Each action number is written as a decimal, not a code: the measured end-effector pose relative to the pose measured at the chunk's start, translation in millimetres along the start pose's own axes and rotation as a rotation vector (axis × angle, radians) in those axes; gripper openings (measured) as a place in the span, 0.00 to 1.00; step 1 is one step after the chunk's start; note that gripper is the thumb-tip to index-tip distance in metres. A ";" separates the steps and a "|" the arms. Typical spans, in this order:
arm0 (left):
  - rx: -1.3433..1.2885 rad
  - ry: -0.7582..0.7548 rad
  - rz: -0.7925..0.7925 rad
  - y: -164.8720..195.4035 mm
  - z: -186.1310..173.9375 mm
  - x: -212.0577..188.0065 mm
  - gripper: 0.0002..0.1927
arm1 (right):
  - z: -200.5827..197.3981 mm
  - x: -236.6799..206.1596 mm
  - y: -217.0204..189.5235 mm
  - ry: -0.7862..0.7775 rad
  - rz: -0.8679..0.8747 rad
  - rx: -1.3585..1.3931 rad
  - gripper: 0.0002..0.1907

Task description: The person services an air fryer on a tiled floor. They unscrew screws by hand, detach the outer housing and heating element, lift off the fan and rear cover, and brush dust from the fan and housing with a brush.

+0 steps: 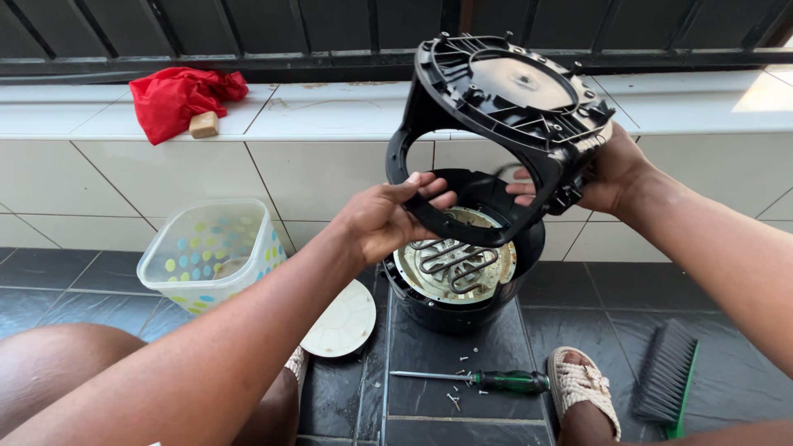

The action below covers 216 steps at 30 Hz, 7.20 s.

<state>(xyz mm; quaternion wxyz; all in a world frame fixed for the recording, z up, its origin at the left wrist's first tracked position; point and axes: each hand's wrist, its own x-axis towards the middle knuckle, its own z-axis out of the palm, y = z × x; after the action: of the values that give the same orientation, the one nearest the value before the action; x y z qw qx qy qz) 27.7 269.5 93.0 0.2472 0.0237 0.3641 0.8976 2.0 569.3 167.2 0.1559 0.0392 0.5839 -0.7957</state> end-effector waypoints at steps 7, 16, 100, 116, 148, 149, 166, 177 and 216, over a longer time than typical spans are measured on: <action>0.453 0.264 -0.151 6.6 0.3 -2.4 0.16 | -2.5 0.1 14.2 0.090 0.017 0.009 0.37; 0.646 0.399 -0.250 -8.6 -42.1 17.6 0.20 | -30.6 26.1 32.3 -0.135 -0.027 -0.083 0.21; -0.130 0.692 -0.172 -55.8 -85.5 64.4 0.21 | -86.6 58.1 96.9 0.217 0.302 -0.567 0.07; -0.016 0.434 -0.133 -22.6 -99.3 51.8 0.16 | -90.1 12.5 82.0 0.392 0.193 -0.895 0.27; 0.164 -0.166 -0.210 -5.9 -65.8 33.6 0.21 | -21.0 -28.1 6.7 0.006 0.160 -0.034 0.27; 0.146 -0.199 -0.235 -4.6 -63.2 34.9 0.22 | -20.0 -30.4 8.7 -0.068 0.138 0.079 0.25; 0.201 0.484 0.073 50.9 35.5 -23.9 0.65 | 11.5 19.6 41.5 0.193 -0.166 0.970 0.13; 0.386 0.283 0.152 98.6 28.7 -35.8 0.41 | 77.2 -75.1 15.0 -0.281 -0.135 0.507 0.23; 0.041 0.014 0.038 97.0 -66.1 -19.7 0.38 | 106.3 -94.1 -28.3 0.171 -0.536 -0.534 0.15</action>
<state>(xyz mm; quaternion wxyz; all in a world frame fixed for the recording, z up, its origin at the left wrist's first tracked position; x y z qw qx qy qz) -11.1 158.6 111.7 0.2273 0.0295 0.3838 0.8945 95.6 495.9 249.6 -0.1021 -0.0906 0.7711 -0.6219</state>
